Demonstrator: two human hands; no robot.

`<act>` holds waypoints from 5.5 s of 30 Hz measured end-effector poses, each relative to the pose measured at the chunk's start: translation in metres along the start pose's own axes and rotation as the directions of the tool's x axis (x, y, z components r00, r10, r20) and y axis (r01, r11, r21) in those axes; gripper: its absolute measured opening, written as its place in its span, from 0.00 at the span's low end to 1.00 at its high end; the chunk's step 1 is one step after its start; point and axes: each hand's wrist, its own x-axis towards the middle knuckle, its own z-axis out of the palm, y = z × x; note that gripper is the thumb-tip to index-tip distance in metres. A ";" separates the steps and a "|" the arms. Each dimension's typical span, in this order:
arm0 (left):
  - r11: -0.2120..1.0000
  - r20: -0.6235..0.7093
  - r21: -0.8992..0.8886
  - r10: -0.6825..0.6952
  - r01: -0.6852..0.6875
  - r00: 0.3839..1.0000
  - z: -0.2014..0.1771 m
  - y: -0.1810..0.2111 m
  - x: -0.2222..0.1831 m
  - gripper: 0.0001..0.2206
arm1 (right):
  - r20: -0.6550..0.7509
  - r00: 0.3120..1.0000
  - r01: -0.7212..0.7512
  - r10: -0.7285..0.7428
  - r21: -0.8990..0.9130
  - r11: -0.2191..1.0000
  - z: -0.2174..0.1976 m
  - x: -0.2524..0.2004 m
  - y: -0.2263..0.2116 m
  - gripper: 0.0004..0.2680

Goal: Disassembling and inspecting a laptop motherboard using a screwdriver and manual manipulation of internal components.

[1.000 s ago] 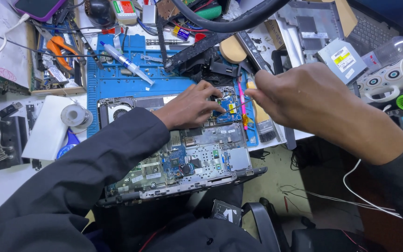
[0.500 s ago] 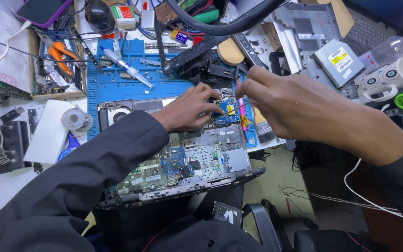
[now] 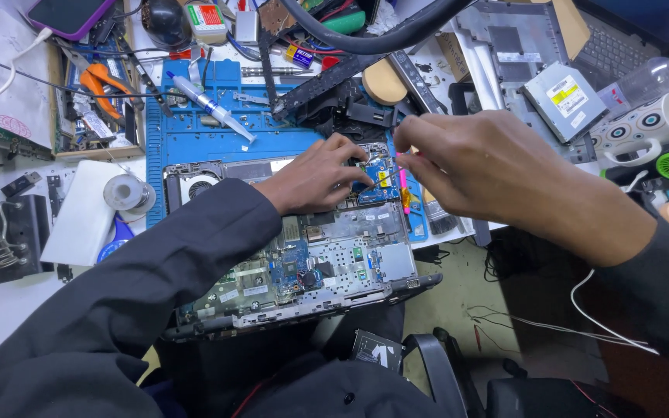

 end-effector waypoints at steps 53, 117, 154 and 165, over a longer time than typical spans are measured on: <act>0.340 -0.105 -0.936 -0.520 0.093 0.848 -0.082 0.096 -0.005 0.10 | -0.559 0.601 -0.129 0.572 0.638 0.759 0.005 -0.156 -0.059 0.06; 0.939 -0.054 0.345 0.024 -0.004 0.998 0.015 0.022 0.014 0.21 | -0.618 0.635 0.061 0.463 0.638 0.767 0.068 -0.064 0.034 0.08; 0.971 -0.079 0.222 0.109 -0.089 0.991 0.018 0.010 0.014 0.16 | -0.553 0.768 0.087 0.324 0.590 0.803 0.071 -0.031 0.047 0.07; 0.979 -0.068 0.181 0.106 -0.093 0.992 0.016 0.012 0.013 0.15 | -0.547 0.764 0.072 0.341 0.598 0.798 0.069 -0.030 0.047 0.08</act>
